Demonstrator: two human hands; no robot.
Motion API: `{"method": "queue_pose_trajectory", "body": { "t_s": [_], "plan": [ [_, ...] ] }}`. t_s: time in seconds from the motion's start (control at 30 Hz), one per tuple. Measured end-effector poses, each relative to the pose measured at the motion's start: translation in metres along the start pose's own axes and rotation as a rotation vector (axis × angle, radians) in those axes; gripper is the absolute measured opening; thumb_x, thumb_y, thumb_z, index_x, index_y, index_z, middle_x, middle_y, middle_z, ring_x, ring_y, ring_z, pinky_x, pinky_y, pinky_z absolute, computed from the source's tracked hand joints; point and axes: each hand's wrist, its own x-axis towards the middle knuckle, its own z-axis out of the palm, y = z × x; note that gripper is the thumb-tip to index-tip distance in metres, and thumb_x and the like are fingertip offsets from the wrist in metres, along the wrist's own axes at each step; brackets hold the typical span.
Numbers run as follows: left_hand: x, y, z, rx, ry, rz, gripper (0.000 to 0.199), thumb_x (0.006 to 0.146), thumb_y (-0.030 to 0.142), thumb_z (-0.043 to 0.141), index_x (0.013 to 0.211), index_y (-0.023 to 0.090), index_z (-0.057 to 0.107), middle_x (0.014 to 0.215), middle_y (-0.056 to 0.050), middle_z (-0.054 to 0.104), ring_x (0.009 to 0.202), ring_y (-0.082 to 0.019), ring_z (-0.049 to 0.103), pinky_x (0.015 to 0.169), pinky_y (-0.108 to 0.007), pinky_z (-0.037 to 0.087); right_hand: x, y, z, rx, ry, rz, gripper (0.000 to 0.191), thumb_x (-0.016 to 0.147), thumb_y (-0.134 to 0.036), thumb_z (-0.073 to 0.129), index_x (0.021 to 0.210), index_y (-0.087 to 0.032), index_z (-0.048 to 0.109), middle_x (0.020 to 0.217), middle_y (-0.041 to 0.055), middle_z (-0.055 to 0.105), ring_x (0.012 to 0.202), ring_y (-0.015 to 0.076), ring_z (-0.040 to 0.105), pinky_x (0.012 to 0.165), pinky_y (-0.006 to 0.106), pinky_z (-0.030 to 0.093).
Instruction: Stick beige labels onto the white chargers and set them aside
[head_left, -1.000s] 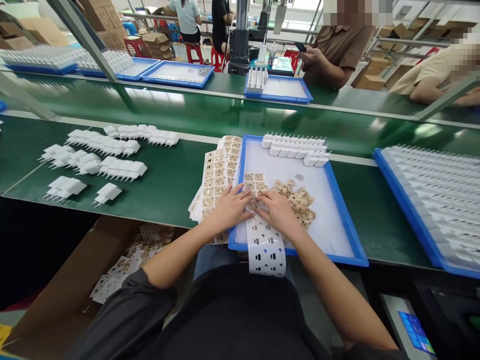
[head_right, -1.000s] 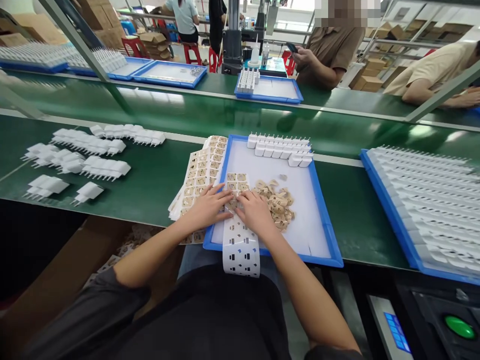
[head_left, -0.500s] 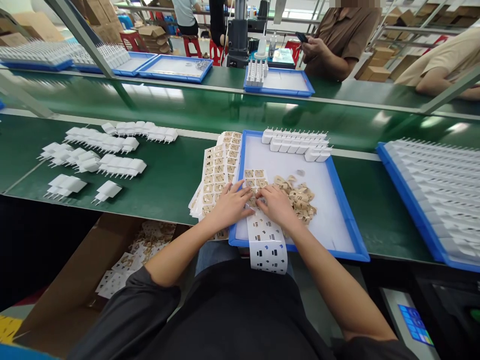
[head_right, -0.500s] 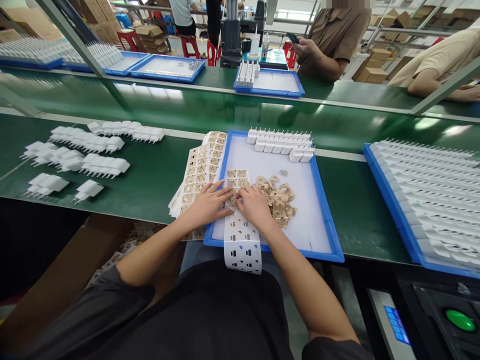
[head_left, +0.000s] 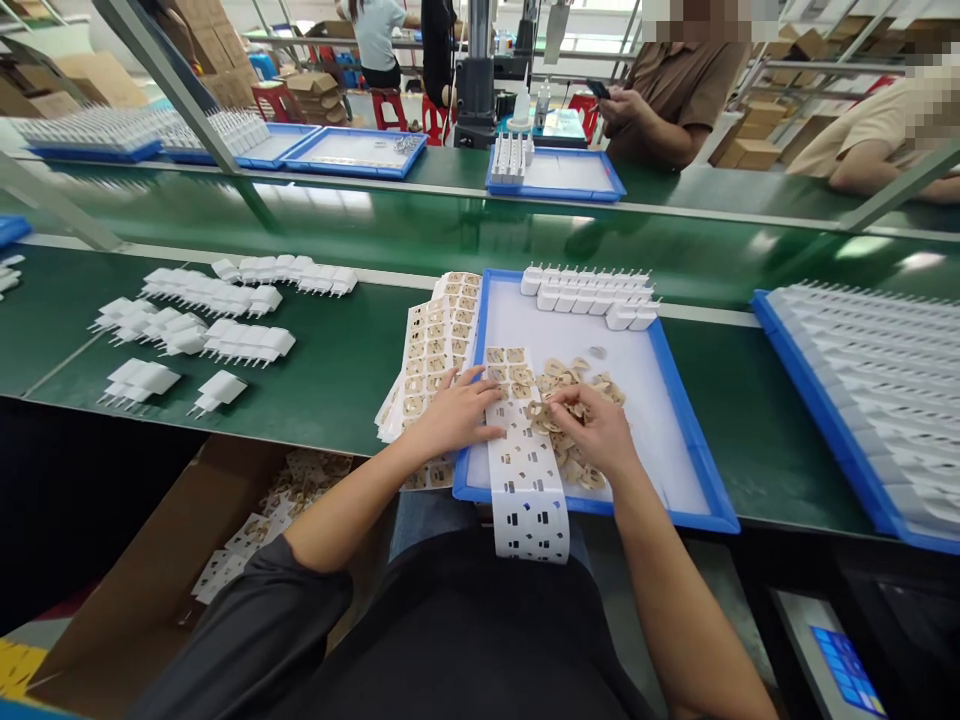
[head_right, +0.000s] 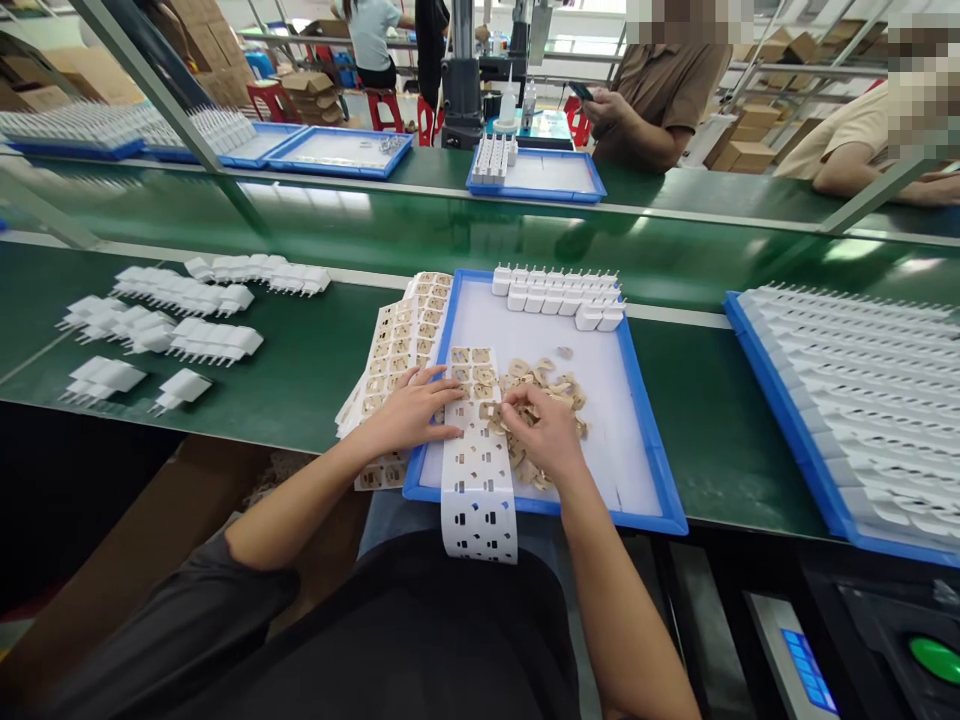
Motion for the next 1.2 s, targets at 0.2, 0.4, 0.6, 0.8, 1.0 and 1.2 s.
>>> {"method": "queue_pose_trajectory", "body": {
  "t_s": [0.2,0.4,0.6,0.8,1.0,1.2],
  "plan": [
    [0.077,-0.013,-0.026,-0.068,0.201,-0.097,0.038,0.092,0.041,0.065,0.123,0.018,0.064,0.132,-0.012,0.064,0.121,-0.032,0.061,0.105,-0.048,0.047,-0.005,0.000,0.003,0.035,0.013,-0.016,0.012,0.090,-0.033,0.063,0.088,-0.022,0.067,0.084,0.0034,0.074,0.079,0.0196,0.068,0.074,0.032,0.053],
    [0.201,-0.032,-0.042,-0.095,0.295,-0.190,0.070,0.086,0.017,0.067,0.150,0.012,0.039,0.154,-0.019,0.045,0.141,-0.036,0.042,0.115,-0.048,0.037,-0.005,0.005,0.006,-0.004,0.041,-0.064,0.011,0.092,-0.029,0.059,0.088,-0.022,0.066,0.087,0.0041,0.074,0.082,0.0204,0.069,0.078,0.034,0.054],
    [0.242,-0.038,-0.044,-0.170,0.223,-0.258,0.049,0.078,0.010,0.068,0.127,0.016,0.061,0.130,-0.014,0.066,0.126,-0.032,0.057,0.106,-0.043,0.046,-0.006,0.011,0.006,-0.019,0.057,-0.075,0.008,0.092,-0.024,0.057,0.088,-0.022,0.065,0.086,0.0038,0.073,0.083,0.0208,0.068,0.078,0.034,0.054],
    [0.164,-0.032,-0.053,-0.349,0.198,-0.214,0.055,0.080,0.031,0.075,0.131,0.019,0.059,0.122,-0.009,0.067,0.108,-0.024,0.066,0.094,-0.035,0.052,-0.008,0.008,0.003,0.061,0.067,-0.077,0.007,0.093,-0.025,0.058,0.089,-0.023,0.064,0.086,0.0029,0.072,0.082,0.0200,0.067,0.076,0.034,0.053],
    [0.024,-0.004,-0.032,-1.205,0.175,0.004,0.049,0.075,0.033,0.084,0.119,0.020,0.066,0.116,-0.009,0.070,0.102,-0.022,0.069,0.088,-0.034,0.056,-0.010,0.002,0.000,0.254,0.021,-0.117,0.004,0.093,-0.027,0.064,0.091,-0.024,0.066,0.086,0.0016,0.071,0.080,0.0180,0.066,0.076,0.033,0.052],
    [-0.042,0.019,0.011,-1.458,0.284,-0.049,0.046,0.074,0.027,0.087,0.116,0.023,0.068,0.108,-0.006,0.074,0.099,-0.020,0.071,0.082,-0.028,0.058,-0.026,-0.031,0.007,0.609,-0.192,-0.154,0.003,0.093,-0.026,0.067,0.091,-0.024,0.065,0.085,0.0016,0.067,0.081,0.0175,0.064,0.074,0.033,0.052]
  ]
}}
